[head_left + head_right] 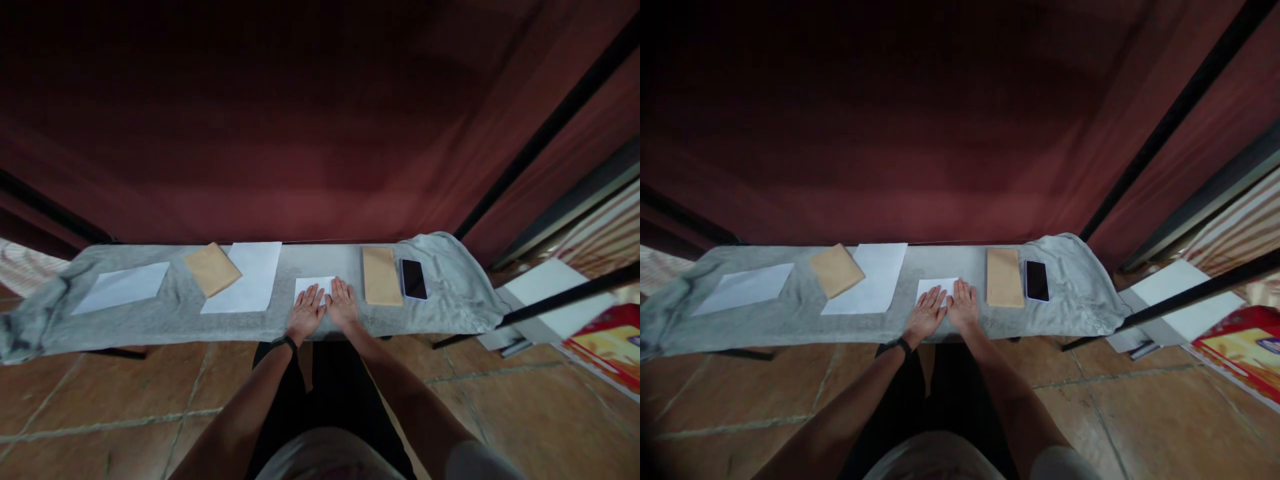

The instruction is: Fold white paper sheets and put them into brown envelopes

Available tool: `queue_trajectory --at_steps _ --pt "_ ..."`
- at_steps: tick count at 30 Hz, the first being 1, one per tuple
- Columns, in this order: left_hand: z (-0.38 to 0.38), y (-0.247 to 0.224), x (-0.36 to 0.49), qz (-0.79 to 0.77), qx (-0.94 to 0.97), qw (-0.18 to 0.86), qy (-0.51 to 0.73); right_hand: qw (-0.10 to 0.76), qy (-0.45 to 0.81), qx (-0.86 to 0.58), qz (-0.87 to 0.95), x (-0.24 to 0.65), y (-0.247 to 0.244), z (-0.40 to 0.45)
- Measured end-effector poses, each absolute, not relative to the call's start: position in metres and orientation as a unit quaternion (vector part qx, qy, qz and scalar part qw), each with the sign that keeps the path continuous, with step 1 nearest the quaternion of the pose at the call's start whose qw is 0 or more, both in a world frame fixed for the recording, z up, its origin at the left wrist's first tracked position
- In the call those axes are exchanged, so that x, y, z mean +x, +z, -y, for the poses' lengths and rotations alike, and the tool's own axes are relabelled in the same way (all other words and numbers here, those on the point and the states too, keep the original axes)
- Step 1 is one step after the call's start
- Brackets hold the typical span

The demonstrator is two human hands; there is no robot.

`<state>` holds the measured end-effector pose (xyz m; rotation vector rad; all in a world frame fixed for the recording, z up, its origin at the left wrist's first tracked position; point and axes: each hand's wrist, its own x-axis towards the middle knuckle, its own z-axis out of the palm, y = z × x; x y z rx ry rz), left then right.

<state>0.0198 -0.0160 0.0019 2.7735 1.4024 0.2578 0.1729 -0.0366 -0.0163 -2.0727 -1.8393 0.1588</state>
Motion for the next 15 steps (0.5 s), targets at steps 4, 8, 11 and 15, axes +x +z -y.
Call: queue_trajectory --at_steps 4,8,11,15 --pt "0.0156 0.0005 0.0190 -0.446 0.891 0.008 0.084 0.181 0.055 -0.737 0.649 0.1720 -0.0193 0.0359" --pt "0.0159 -0.0008 0.0184 -0.452 0.888 0.011 0.085 0.182 0.054 -0.738 0.648 0.1707 -0.0202 0.0375" --pt "0.0161 -0.0025 0.0179 -0.455 0.885 0.014 0.093 0.182 0.050 -0.738 0.648 0.1700 -0.0193 0.0383" --pt "0.0160 -0.0047 0.0180 -0.454 0.884 0.019 0.109 0.176 0.046 -0.740 0.648 0.1703 -0.0179 0.0380"
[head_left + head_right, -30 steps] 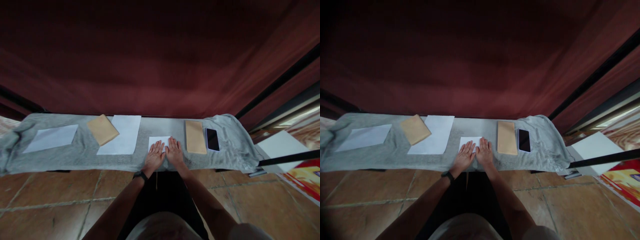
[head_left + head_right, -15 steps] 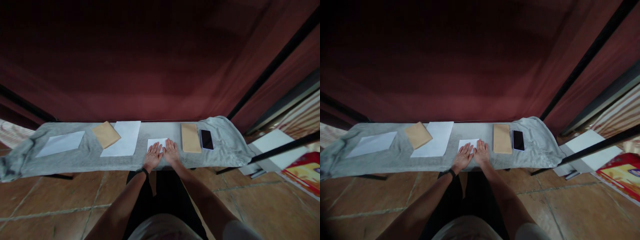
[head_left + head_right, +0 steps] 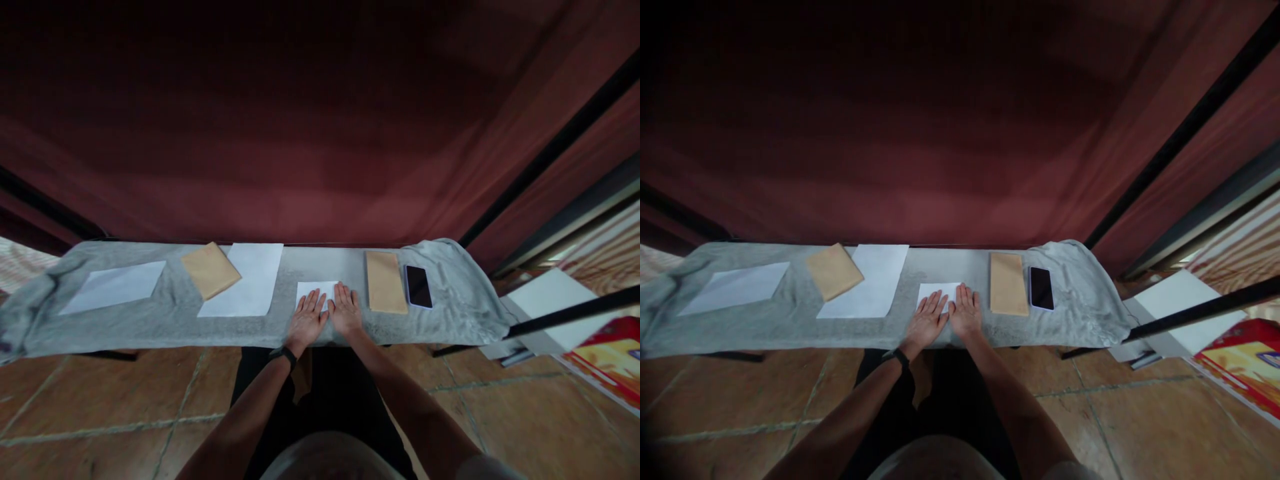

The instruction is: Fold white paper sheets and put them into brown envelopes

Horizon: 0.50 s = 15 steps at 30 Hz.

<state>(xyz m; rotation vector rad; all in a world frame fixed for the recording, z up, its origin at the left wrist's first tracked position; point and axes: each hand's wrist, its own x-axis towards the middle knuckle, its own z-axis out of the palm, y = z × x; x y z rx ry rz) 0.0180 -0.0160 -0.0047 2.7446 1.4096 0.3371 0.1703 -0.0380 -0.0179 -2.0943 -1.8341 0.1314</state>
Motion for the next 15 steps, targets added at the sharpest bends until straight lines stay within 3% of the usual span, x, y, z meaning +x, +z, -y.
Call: queue_trajectory --at_steps 15 --pt "0.0181 -0.0012 0.0181 -0.471 0.874 0.040 0.114 0.134 0.054 -0.742 0.655 0.1702 -0.0081 0.0389"
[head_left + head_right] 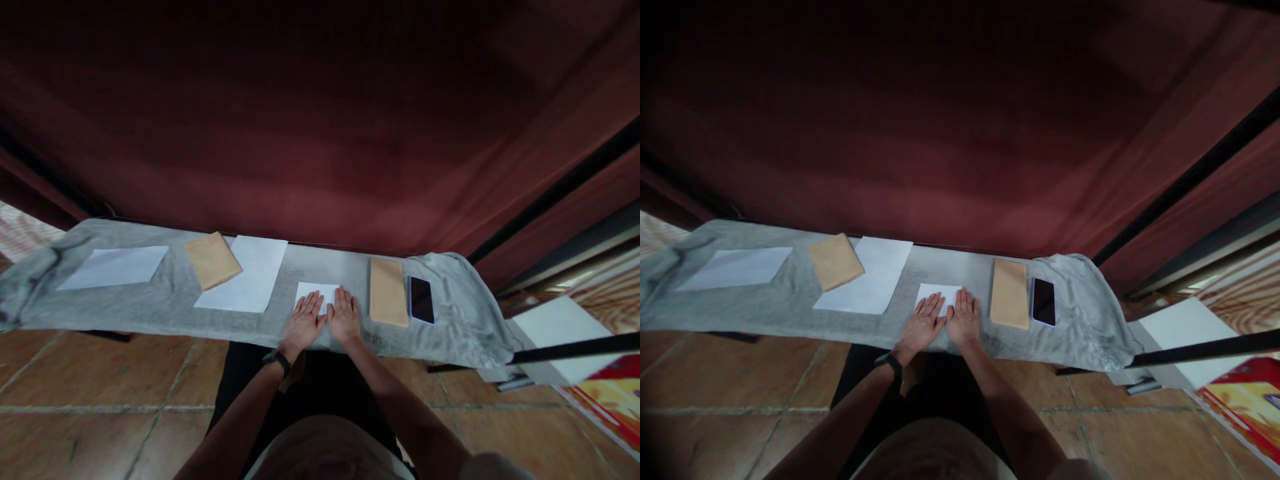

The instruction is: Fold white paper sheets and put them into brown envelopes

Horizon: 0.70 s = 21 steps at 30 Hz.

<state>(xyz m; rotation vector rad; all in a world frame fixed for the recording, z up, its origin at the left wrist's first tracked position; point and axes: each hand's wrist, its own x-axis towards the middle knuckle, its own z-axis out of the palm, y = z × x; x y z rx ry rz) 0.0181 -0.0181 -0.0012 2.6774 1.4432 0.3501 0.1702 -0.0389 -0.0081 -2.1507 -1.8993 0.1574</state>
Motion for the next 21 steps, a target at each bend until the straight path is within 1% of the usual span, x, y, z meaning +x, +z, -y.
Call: queue_trajectory --at_steps 11,16,21 --pt "0.020 -0.006 0.021 -0.504 0.857 0.023 0.108 0.173 0.024 -0.734 0.657 0.172 -0.017 0.040" --pt "0.013 -0.006 0.032 -0.522 0.846 0.047 0.100 0.174 0.005 -0.729 0.662 0.173 -0.021 0.039" --pt "-0.006 0.000 0.045 -0.525 0.844 0.070 0.090 0.195 -0.028 -0.716 0.670 0.174 -0.025 0.038"
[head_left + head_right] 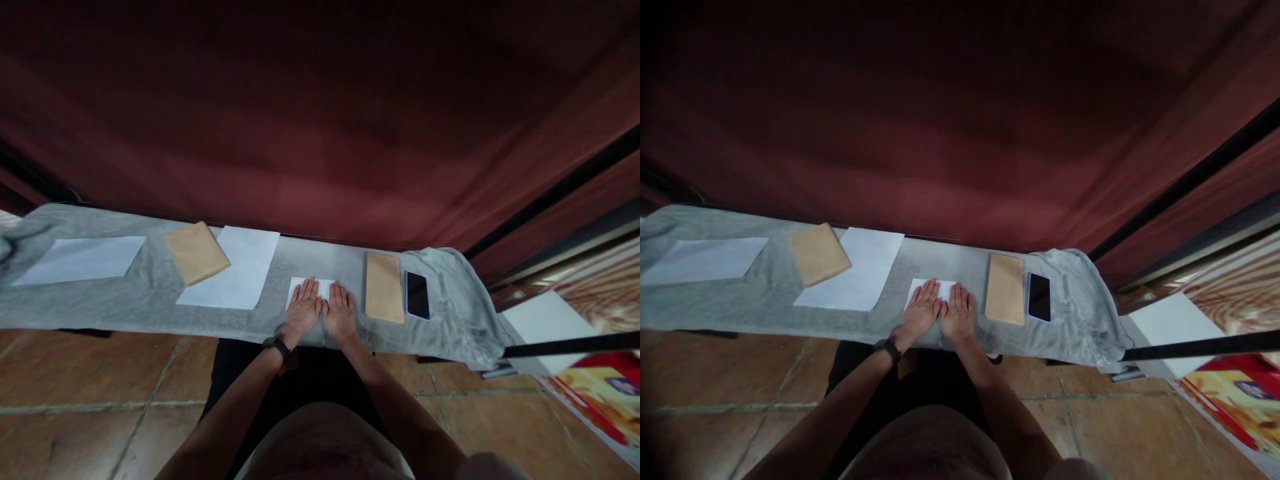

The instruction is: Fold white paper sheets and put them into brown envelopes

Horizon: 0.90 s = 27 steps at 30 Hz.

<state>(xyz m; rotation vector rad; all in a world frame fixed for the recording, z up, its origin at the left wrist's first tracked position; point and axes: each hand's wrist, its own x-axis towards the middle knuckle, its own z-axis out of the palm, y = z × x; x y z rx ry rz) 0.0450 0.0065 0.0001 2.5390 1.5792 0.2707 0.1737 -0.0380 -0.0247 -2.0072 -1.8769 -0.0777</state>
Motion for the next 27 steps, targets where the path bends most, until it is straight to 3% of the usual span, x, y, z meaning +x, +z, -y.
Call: queue_trajectory --at_steps 7,16,27 --pt "-0.015 -0.004 0.045 -0.554 0.826 0.046 0.095 0.222 -0.042 -0.714 0.663 0.174 -0.025 0.039" --pt "-0.016 -0.006 0.029 -0.538 0.839 0.037 0.074 0.201 0.064 -0.653 0.728 0.148 -0.011 0.026" --pt "-0.018 -0.011 0.008 -0.588 0.798 0.029 0.128 0.202 0.005 -0.678 0.707 0.172 -0.019 0.037"
